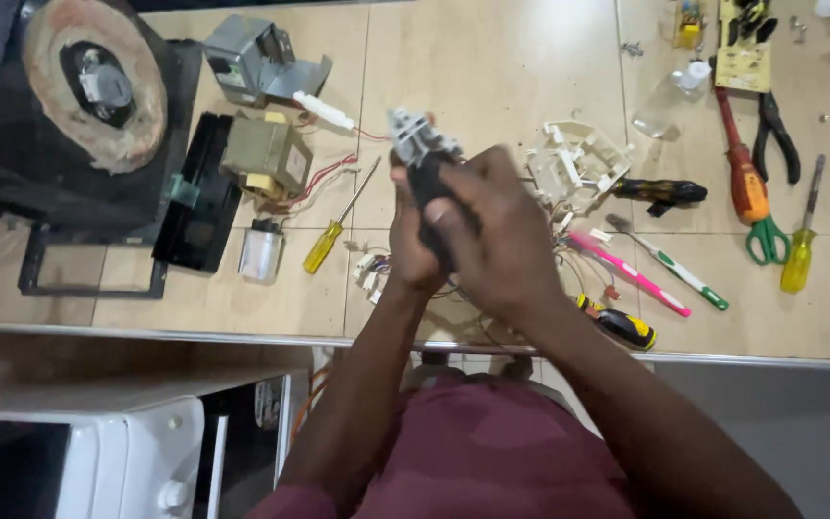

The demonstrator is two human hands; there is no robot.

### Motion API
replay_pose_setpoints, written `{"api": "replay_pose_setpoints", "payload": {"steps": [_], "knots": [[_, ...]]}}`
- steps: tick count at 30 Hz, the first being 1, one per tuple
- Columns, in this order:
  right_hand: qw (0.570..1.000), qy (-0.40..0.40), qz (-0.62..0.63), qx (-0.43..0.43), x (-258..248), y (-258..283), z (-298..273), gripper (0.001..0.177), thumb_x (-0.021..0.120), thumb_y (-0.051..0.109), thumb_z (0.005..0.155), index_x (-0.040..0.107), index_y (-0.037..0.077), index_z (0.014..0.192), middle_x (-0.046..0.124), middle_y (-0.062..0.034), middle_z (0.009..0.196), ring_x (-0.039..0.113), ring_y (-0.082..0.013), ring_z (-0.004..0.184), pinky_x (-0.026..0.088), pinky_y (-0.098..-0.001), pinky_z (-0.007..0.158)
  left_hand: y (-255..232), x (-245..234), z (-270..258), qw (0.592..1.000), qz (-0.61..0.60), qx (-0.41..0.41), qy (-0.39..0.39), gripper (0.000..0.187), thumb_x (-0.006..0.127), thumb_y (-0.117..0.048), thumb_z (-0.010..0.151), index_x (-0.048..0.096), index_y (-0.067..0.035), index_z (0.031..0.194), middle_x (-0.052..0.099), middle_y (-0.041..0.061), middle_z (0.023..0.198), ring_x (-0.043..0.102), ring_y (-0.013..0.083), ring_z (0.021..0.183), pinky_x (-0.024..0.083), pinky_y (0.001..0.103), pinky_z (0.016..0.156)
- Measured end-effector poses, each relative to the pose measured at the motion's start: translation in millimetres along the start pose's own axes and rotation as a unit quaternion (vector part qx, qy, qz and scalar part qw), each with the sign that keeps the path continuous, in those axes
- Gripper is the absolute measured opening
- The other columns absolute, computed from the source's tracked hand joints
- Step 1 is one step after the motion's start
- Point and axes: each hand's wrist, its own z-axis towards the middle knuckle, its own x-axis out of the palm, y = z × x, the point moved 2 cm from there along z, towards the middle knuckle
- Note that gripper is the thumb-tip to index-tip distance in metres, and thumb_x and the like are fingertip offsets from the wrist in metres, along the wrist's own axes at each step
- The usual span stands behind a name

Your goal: Cleaning and inspecting internal components of an appliance during repair using a cloth and toothbrush

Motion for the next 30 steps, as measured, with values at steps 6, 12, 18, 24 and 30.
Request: {"api": "replay_pose_setpoints", "payload": {"steps": [6, 12, 18, 24, 30], "knots": [[0.991, 0.121, 0.04, -0.035, -17, -15, 3, 0.028, 0.059, 0.034, 0.102, 0.068, 0.01, 0.114, 0.054, -0.0159, 0.089, 0.061, -0.0504, 0.083, 0.05, -0.0515, 0.07, 7, -17, 8, 0.999, 0.026, 0.038, 0.027, 0.062, 0.034, -0.056, 0.107, 0.035, -0.019, 0.157, 0.058, 0.015, 0.135, 0.059, 0.0251, 0.122, 0.05, 0.038, 0.107], [0.848, 0.16, 0.433, 0.26, -10, -5, -11, 0.043, 0.067, 0.02, 0.092, 0.067, 0.003, 0.131, 0.072, -0.0116, 0.105, 0.073, -0.0216, 0.092, 0.062, -0.0386, 0.084, 15, -28, 16, 0.993, 0.043, 0.081, 0.08, 0.06, 0.035, -0.057, 0.107, 0.037, -0.016, 0.151, 0.054, 0.016, 0.138, 0.056, 0.025, 0.122, 0.049, 0.038, 0.107], [0.976, 0.158, 0.15, 0.023, -25, 4, 4, 0.033, 0.068, 0.023, 0.094, 0.068, 0.003, 0.12, 0.072, -0.0274, 0.102, 0.069, -0.0529, 0.101, 0.056, -0.0574, 0.08, 20, -41, 35, 0.981, 0.076, 0.141, 0.107, 0.058, 0.036, -0.058, 0.107, 0.038, -0.013, 0.145, 0.05, 0.017, 0.14, 0.054, 0.0249, 0.122, 0.049, 0.039, 0.107], [0.972, 0.198, -0.123, -0.036, -29, -2, 7, 0.026, 0.062, 0.034, 0.097, 0.066, 0.015, 0.115, 0.063, -0.0158, 0.093, 0.067, -0.0503, 0.084, 0.053, -0.0625, 0.066, 14, -21, 13, 0.982, 0.037, 0.138, 0.126, 0.064, 0.025, -0.056, 0.109, 0.032, -0.008, 0.152, 0.051, 0.018, 0.133, 0.057, 0.0242, 0.115, 0.047, 0.038, 0.105], [0.978, 0.063, 0.194, 0.037, -59, -48, -14, 0.029, 0.068, 0.007, 0.096, 0.072, 0.001, 0.124, 0.071, -0.013, 0.104, 0.062, -0.0196, 0.106, 0.052, -0.0406, 0.094, -3, -5, 11, 0.994, -0.031, 0.072, 0.072, 0.08, 0.046, -0.061, 0.103, 0.018, -0.019, 0.166, 0.051, 0.017, 0.139, 0.055, 0.0278, 0.126, 0.048, 0.051, 0.112]]}}
